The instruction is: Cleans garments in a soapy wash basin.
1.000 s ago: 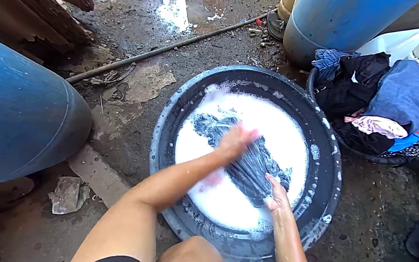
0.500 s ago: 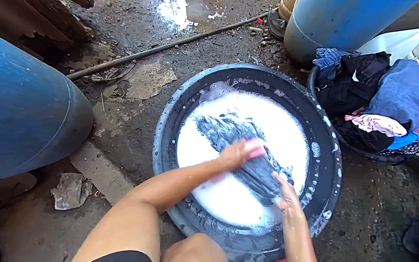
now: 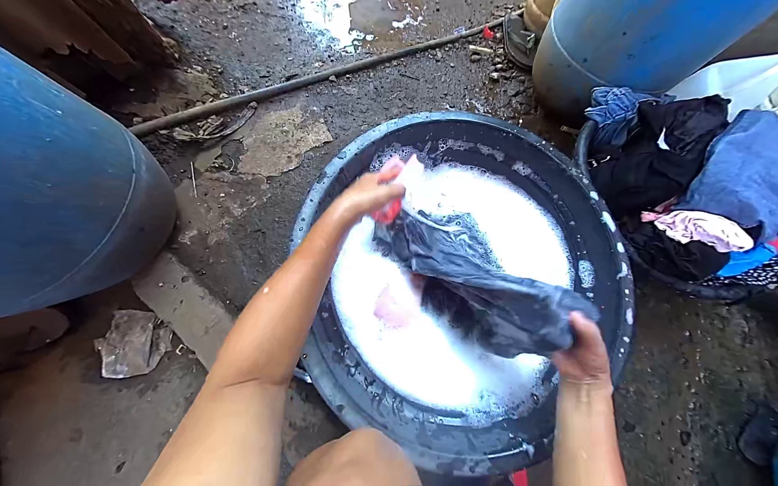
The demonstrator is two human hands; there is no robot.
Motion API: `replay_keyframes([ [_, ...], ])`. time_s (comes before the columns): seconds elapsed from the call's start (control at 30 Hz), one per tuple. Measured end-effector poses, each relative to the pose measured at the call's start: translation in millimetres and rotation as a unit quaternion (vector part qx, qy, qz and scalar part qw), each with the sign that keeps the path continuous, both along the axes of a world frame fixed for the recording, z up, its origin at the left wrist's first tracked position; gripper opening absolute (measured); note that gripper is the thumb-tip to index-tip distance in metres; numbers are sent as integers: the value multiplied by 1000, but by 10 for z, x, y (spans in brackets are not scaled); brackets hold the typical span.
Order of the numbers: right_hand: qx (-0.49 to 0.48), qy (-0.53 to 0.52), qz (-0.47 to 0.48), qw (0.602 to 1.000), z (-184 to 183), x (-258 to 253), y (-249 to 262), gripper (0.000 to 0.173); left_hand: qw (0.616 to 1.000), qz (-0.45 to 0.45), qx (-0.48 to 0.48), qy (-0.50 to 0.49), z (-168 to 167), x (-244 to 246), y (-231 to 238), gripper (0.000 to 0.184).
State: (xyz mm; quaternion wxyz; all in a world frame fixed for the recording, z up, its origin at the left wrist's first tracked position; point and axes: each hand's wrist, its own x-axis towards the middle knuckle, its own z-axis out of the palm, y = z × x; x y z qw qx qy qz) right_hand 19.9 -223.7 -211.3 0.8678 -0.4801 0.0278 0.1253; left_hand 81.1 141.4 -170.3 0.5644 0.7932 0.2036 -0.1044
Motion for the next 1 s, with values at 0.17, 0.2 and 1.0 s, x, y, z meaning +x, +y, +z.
replay_keyframes([
  [0.17,-44,174,-36,983,-444,226,211,62,979,-6,194,-59,159,554,-253,62],
  [0.2,-108,214,-49,970,-510,217,313,47,962,-34,259,-84,10,497,-546,65],
  [1.0,-11,163,-103,981,-7,116,226,40,978,-102,182,-19,-794,337,-235,65],
])
